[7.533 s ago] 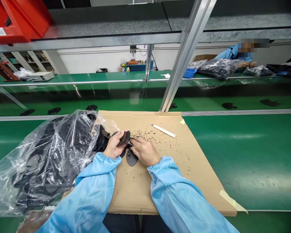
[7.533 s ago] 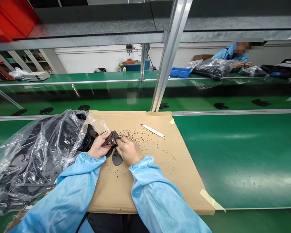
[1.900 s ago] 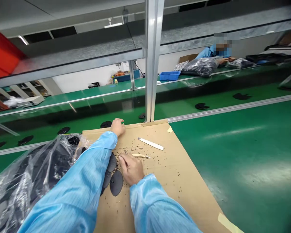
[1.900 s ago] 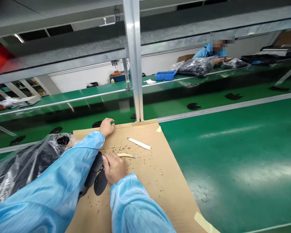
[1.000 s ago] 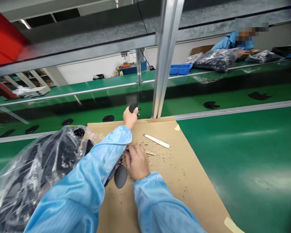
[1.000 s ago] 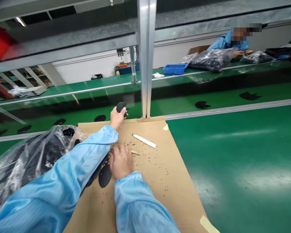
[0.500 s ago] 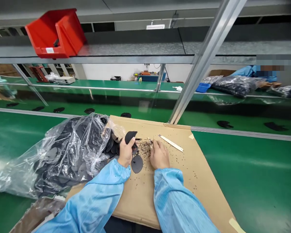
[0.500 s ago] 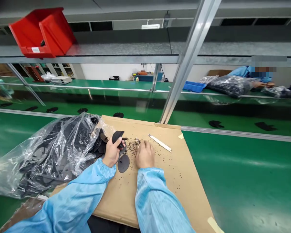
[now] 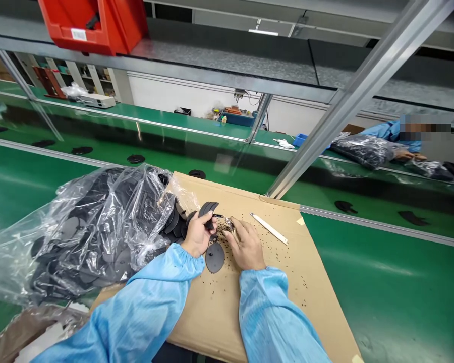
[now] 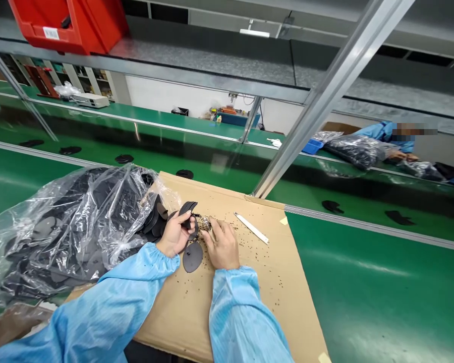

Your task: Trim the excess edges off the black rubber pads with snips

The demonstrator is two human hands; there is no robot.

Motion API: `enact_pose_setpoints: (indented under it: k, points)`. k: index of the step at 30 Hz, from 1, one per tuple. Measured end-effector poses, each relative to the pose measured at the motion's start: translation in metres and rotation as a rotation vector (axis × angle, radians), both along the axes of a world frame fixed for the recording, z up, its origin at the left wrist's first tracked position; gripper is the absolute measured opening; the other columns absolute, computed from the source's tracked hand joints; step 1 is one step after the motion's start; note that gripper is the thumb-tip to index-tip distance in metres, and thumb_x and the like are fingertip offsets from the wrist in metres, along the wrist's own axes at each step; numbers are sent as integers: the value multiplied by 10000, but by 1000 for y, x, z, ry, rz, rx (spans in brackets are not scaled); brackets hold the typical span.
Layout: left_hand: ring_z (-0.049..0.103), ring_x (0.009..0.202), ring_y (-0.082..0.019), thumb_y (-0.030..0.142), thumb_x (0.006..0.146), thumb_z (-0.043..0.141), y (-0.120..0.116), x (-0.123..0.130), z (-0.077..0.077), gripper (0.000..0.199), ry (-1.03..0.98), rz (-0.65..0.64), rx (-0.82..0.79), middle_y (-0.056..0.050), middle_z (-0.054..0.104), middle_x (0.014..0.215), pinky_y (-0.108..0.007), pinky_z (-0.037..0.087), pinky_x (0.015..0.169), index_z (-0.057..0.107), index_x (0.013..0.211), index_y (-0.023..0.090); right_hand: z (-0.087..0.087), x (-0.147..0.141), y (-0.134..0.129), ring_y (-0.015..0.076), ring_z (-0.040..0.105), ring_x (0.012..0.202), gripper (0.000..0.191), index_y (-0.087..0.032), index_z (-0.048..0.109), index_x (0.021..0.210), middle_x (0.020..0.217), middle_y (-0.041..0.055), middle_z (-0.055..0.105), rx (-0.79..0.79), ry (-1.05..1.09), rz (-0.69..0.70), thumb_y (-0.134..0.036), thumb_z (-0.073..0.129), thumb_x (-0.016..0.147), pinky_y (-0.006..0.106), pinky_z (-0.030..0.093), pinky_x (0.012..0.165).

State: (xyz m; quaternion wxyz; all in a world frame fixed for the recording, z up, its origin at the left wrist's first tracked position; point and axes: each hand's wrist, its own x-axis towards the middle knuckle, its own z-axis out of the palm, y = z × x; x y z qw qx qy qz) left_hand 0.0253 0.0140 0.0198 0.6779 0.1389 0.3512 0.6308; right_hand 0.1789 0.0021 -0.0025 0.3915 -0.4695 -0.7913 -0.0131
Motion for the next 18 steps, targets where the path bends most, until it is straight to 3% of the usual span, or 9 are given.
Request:
enact_pose_setpoints:
  k: [7, 18]
  points:
    - [479, 487, -78, 254, 632, 760, -1, 0, 1, 363, -5, -27, -22, 16, 556, 594, -180, 294, 438, 449, 803, 176, 1, 0, -1, 242, 576, 919, 389, -152, 614, 1202, 997, 119, 622, 43, -52, -13, -426, 466, 969, 370, 502, 836]
    - [492, 493, -84, 320, 609, 805, -3, 3, -2, 460, 58, -17, 30, 25, 568, 605, -192, 315, 459, 426, 836, 190, 7, 2, -3, 210, 615, 831, 334, -167, 628, 1185, 903, 82, 632, -118, -37, 19, -338, 433, 975, 314, 515, 771]
